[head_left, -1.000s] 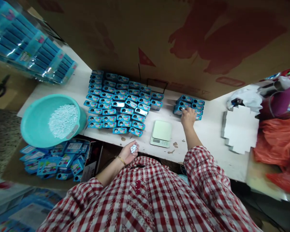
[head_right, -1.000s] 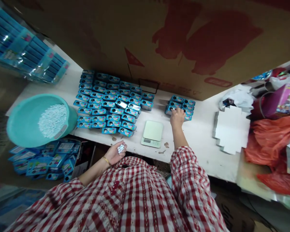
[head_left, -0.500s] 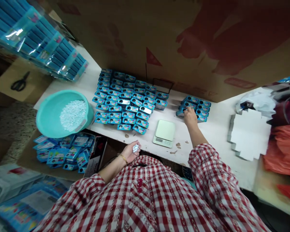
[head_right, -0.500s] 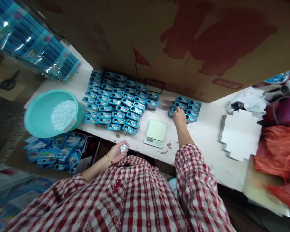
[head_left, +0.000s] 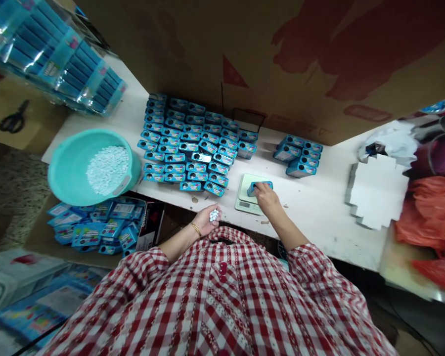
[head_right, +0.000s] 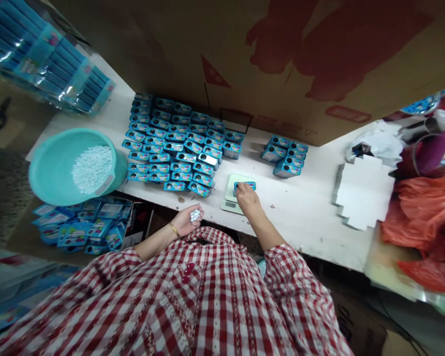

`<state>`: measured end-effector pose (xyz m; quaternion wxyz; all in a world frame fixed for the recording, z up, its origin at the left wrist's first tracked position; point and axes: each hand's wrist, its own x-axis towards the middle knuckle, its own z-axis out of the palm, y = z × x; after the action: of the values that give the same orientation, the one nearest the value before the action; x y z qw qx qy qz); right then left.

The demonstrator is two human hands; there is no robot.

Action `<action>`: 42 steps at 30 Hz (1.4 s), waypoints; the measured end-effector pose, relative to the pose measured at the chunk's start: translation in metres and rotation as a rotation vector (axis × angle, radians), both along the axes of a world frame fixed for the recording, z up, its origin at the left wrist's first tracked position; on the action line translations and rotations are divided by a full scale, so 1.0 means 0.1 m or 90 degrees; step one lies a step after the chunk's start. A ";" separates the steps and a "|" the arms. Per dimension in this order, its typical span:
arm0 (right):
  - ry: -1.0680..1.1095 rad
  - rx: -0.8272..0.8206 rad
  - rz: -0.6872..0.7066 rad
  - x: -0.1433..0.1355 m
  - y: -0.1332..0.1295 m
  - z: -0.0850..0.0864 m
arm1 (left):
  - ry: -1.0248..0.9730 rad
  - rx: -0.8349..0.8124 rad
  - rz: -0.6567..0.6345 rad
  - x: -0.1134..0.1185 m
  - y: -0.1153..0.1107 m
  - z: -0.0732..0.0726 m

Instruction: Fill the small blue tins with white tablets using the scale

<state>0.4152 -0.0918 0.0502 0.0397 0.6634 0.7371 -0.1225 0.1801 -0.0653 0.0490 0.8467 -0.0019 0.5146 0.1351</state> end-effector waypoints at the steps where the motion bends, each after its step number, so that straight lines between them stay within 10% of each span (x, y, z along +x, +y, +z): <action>1: 0.023 0.017 -0.012 0.00 -0.01 -0.01 | 0.000 0.001 -0.002 0.00 0.00 0.00; 11: 0.225 0.243 -0.226 0.37 -0.41 -0.06 | 0.000 -0.011 0.013 -0.07 -0.07 -0.03; 30: 0.285 0.355 -0.280 0.53 -0.64 -0.09 | 0.001 0.030 0.011 -0.02 -0.17 -0.03; 34: 0.331 0.358 -0.292 0.22 -0.68 0.00 | -0.033 0.032 -0.011 0.00 -0.18 -0.02; 42: 0.298 0.036 0.005 -0.93 -0.63 -0.04 | -0.145 0.068 -0.074 0.09 -0.22 -0.08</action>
<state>0.3224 -0.1551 0.0464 -0.1509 0.6147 0.7320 -0.2522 0.1889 -0.0874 0.0408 0.9049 0.0575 0.4067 0.1115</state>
